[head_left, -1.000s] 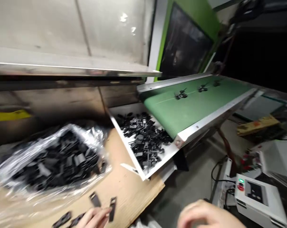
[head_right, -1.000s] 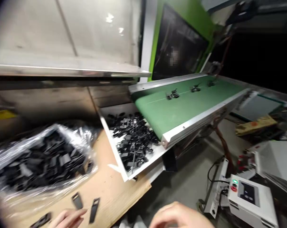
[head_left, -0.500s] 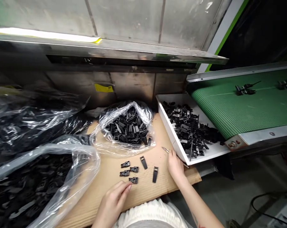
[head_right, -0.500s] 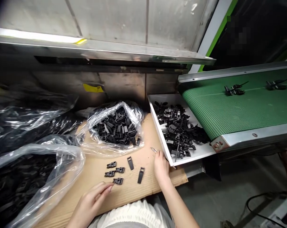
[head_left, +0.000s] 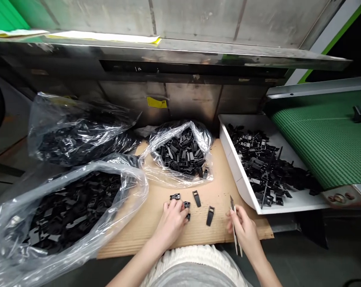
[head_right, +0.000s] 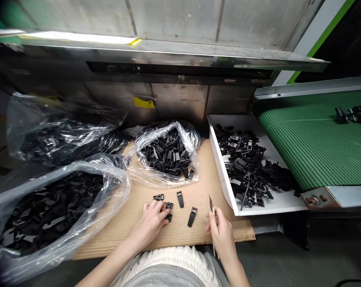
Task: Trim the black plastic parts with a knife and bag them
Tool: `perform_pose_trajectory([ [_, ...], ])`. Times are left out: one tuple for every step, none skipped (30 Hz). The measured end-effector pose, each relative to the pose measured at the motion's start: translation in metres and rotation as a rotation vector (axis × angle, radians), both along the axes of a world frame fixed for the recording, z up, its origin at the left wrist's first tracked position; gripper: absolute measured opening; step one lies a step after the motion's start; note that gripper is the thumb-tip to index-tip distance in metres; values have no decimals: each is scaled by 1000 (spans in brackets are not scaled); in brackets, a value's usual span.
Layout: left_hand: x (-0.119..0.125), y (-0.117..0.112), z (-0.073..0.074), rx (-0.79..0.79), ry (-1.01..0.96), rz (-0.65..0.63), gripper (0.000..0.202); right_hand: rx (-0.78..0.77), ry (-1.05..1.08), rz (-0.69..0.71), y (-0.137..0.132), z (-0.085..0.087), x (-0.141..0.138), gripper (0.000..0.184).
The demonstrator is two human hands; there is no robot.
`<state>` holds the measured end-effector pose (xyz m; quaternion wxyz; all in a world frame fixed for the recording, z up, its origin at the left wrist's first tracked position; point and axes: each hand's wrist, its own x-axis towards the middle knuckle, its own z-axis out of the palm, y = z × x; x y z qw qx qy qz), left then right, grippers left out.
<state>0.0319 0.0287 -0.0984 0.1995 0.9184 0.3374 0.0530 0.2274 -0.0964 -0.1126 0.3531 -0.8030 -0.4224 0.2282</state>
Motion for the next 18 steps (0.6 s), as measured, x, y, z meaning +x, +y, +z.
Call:
perform_pose_trajectory([
  [1,-1,1,-13,-7,0,15,16,38,-1,-2,3,-3,38],
  [2,-2,2,-27,-16,5,13,32,66,-1,-3,7,-7,41],
  [3,-3,3,-42,-27,14,11,45,86,2,-3,13,-10,42],
  [4,-4,7,-60,-43,25,9,53,106,17,-3,19,-14,43],
  [6,-6,11,-79,-63,35,9,58,132,42,-3,26,-17,43],
  [7,-8,18,-94,-81,39,10,67,153,65,-3,35,-21,41],
  [8,-10,26,-123,-115,42,13,87,164,80,-4,44,-25,38],
  [9,-13,36,-179,-172,51,16,123,158,85,-5,53,-29,36],
  [10,-16,47,-255,-251,68,19,173,136,89,-7,62,-33,33],
  [10,-20,59,-340,-349,90,20,226,99,100,-9,70,-37,30],
  [10,-24,70,-422,-455,111,20,271,56,125,-10,77,-40,27],
  [9,-28,80,-489,-554,127,18,298,20,180,-12,84,-43,25],
  [8,-31,88,-525,-631,132,15,306,-7,251,-13,89,-44,23],
  [8,-34,94,-527,-677,122,13,304,-30,321,-13,92,-45,21],
  [7,-36,98,-513,-708,109,12,299,-48,379,-13,95,-46,19],
  [6,-37,101,-495,-728,95,12,299,-63,422,-13,97,-46,18],
  [5,-38,102,-474,-737,84,12,308,-79,449,-13,98,-46,18],
  [4,-38,101,-453,-739,75,13,322,-93,463,-12,99,-47,18],
])
